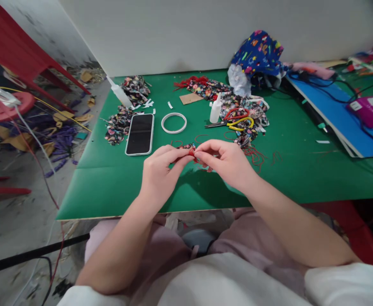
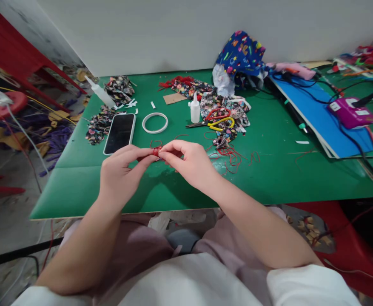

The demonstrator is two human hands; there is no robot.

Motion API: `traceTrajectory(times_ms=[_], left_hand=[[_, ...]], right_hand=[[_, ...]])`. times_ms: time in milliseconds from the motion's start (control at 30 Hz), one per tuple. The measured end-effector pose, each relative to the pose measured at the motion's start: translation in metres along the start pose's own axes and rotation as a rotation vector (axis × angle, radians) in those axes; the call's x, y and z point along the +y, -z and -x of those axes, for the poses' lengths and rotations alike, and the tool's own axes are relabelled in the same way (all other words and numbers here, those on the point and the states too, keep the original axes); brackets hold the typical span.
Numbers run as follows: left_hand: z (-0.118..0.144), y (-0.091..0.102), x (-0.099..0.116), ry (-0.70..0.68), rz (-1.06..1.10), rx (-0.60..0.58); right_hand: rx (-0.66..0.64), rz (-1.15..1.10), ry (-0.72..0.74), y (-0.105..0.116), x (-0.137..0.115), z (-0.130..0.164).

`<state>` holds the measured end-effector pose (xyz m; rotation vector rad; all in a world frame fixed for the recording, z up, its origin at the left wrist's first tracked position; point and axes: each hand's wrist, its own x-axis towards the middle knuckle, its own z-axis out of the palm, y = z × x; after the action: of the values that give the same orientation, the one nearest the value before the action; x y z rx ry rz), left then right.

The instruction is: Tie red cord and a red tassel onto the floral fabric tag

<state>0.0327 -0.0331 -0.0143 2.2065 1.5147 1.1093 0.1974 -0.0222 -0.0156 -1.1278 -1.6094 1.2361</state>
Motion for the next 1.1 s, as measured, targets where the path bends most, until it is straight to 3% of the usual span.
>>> traceTrajectory(times_ms=[333, 600, 867, 1000, 1100], left_hand=[[0.0050, -0.0084, 0.0014, 0.004, -0.046, 0.089], [0.0040, -0.0065, -0.0012, -0.009, -0.030, 0.111], [0.0062, -0.0072, 0.0021, -0.008, -0.039, 0.114], [0.0058, -0.0065, 0.0020, 0.050, 0.004, 0.056], [0.0064, -0.0062, 0.0028, 0.034, -0.007, 0.093]], right_hand=[[0.068, 0.350, 0.212, -0.0034, -0.0014, 0.0054], [0.024, 0.259, 0.171, -0.0033, 0.0003, 0.0043], [0.127, 0.325, 0.296, -0.0018, 0.0000, 0.0048], [0.137, 0.380, 0.292, -0.0015, -0.0011, 0.0045], [0.154, 0.396, 0.266, -0.0027, -0.0014, 0.0045]])
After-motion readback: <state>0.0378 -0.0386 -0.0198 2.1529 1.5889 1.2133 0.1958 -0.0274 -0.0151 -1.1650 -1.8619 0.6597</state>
